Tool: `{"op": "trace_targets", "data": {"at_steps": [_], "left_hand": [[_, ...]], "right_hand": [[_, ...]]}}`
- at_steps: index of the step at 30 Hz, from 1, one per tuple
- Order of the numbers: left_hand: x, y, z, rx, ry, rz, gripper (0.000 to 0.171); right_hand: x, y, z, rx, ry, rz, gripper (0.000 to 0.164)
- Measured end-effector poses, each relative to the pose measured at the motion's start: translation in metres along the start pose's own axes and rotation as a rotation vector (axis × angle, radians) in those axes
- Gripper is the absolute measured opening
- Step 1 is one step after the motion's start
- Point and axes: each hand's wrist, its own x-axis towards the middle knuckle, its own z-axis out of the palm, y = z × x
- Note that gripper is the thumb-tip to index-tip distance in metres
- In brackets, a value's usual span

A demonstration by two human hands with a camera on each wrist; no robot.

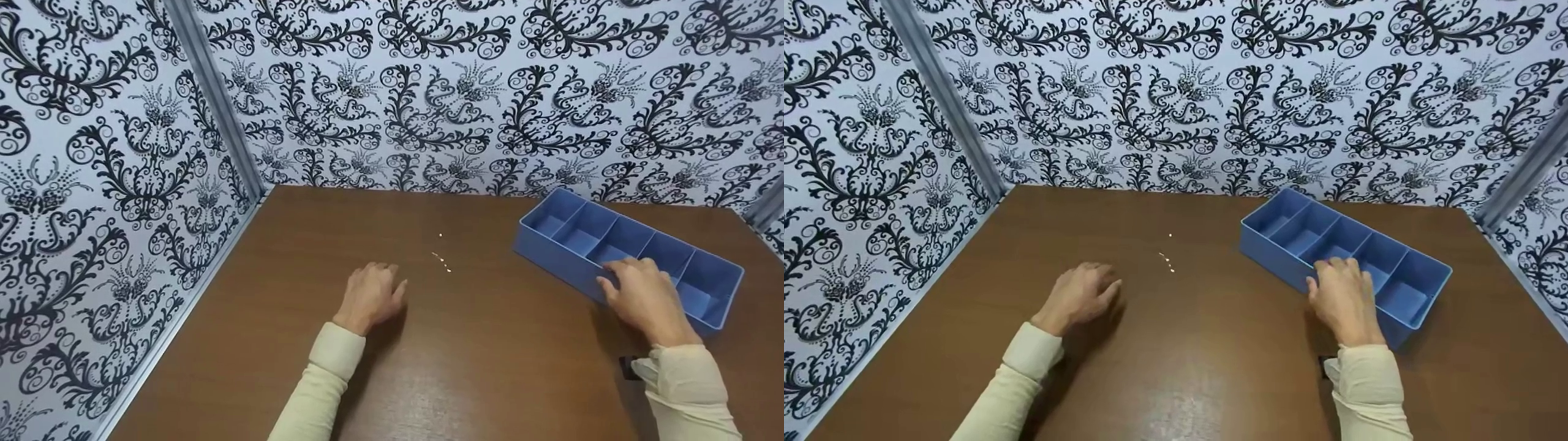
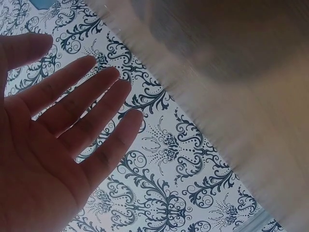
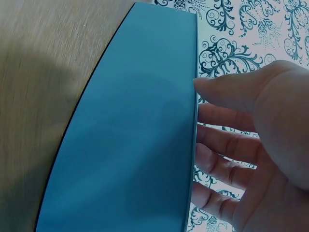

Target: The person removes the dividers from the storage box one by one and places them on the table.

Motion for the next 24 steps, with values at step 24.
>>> {"op": "trace_targets", "data": {"at_steps": [24], "left_hand": [[-0.003, 0.007, -0.004, -0.055, 0.013, 0.032, 0.028]], "right_hand": [[-0.003, -0.006, -0.009, 0.05, -0.123, -0.03, 0.036]]}}
